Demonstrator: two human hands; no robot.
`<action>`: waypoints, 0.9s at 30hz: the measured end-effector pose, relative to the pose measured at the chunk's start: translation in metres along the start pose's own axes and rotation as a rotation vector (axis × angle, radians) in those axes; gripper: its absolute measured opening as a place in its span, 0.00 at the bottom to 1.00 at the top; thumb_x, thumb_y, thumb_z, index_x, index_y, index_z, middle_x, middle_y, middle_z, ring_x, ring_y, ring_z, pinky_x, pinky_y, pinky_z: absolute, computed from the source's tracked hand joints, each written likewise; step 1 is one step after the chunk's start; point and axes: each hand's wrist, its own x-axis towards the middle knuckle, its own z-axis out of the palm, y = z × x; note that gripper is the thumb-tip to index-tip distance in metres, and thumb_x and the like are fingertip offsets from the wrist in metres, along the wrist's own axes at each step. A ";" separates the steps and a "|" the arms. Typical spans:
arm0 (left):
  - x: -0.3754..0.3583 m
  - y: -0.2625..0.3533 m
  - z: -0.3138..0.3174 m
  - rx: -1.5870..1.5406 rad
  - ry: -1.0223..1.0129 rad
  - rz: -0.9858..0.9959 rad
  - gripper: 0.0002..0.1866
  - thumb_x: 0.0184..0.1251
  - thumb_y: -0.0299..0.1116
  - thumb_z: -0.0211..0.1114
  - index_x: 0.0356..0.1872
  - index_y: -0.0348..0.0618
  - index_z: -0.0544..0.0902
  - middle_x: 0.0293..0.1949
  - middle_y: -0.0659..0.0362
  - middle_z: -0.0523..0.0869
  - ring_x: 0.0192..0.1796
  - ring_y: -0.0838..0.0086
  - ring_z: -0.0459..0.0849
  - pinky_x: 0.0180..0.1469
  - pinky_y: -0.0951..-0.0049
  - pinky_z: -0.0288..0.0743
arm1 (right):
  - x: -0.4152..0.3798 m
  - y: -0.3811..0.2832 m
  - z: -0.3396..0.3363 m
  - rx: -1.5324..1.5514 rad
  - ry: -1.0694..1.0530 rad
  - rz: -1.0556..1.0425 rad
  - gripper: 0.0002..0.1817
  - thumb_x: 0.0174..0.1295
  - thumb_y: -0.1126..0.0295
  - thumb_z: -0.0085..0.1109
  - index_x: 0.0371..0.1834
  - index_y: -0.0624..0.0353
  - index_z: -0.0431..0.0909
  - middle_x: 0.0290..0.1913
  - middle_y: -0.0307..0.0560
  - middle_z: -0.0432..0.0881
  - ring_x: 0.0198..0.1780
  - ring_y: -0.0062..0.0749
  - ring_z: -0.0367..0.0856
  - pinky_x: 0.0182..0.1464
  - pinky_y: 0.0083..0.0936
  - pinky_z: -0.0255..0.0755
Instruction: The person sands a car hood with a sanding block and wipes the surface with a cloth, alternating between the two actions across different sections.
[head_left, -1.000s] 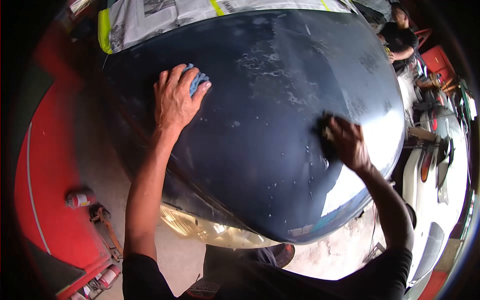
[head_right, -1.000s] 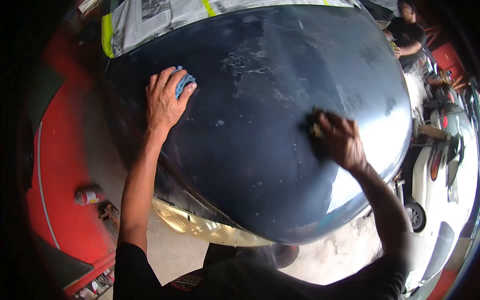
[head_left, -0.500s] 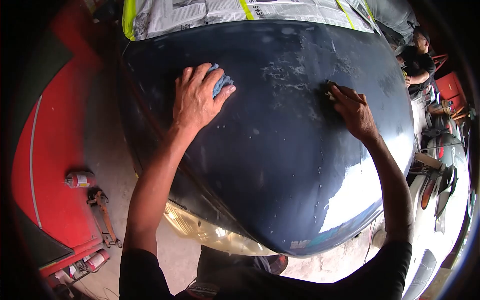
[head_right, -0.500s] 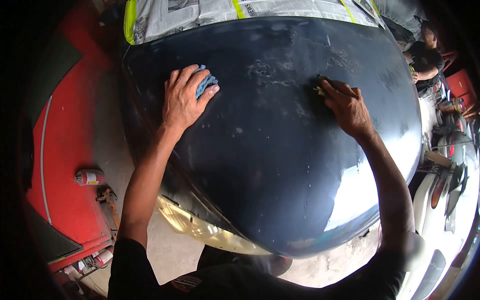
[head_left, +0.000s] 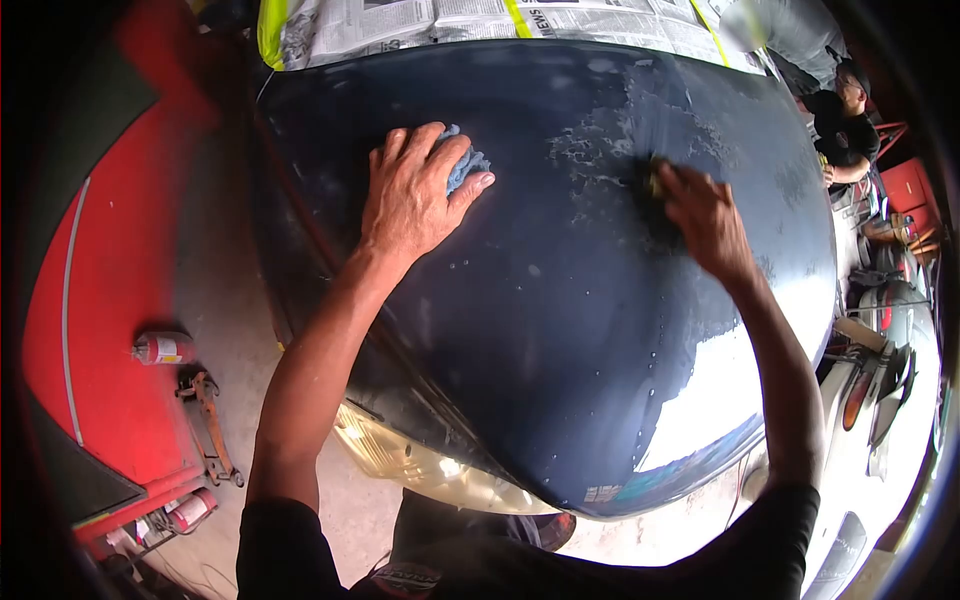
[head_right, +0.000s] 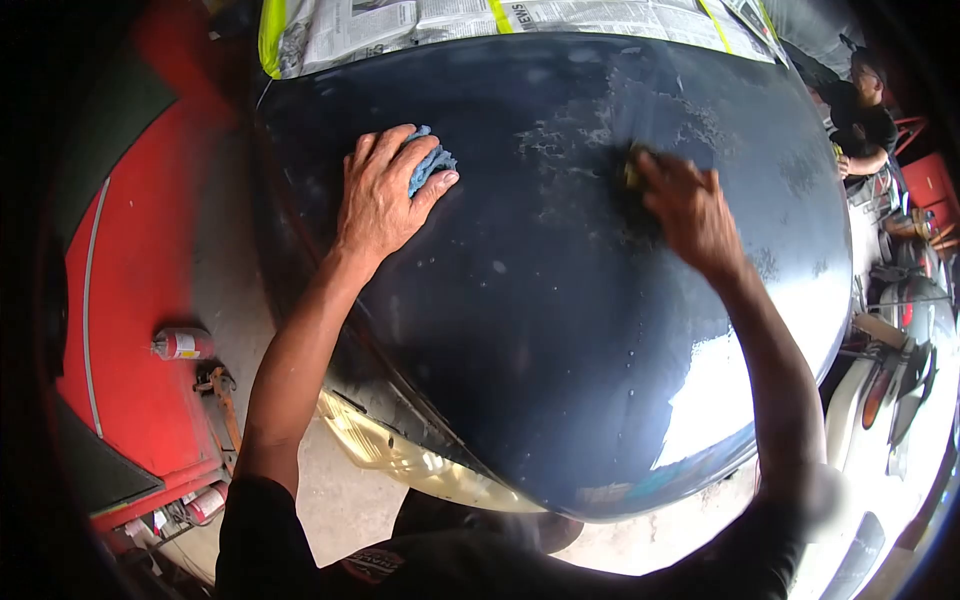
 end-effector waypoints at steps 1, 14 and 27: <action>0.002 0.002 -0.001 0.023 -0.002 -0.006 0.26 0.73 0.56 0.71 0.59 0.47 0.89 0.62 0.56 0.84 0.62 0.55 0.80 0.62 0.50 0.74 | -0.011 -0.015 -0.011 0.039 -0.028 -0.006 0.33 0.73 0.67 0.64 0.83 0.46 0.72 0.69 0.51 0.82 0.68 0.44 0.80 0.64 0.49 0.71; 0.001 -0.001 0.003 0.010 0.070 0.025 0.19 0.74 0.47 0.72 0.58 0.49 0.89 0.62 0.57 0.84 0.63 0.55 0.80 0.62 0.48 0.76 | 0.105 -0.014 0.039 -0.161 0.046 0.499 0.25 0.79 0.51 0.57 0.77 0.38 0.76 0.63 0.57 0.85 0.56 0.75 0.84 0.61 0.58 0.81; 0.004 0.110 -0.053 -0.979 -0.010 -0.411 0.24 0.85 0.51 0.61 0.57 0.37 0.86 0.54 0.47 0.90 0.57 0.55 0.88 0.61 0.59 0.78 | -0.008 -0.224 -0.026 0.300 0.542 0.581 0.31 0.78 0.52 0.60 0.74 0.64 0.76 0.75 0.67 0.73 0.72 0.70 0.71 0.73 0.60 0.65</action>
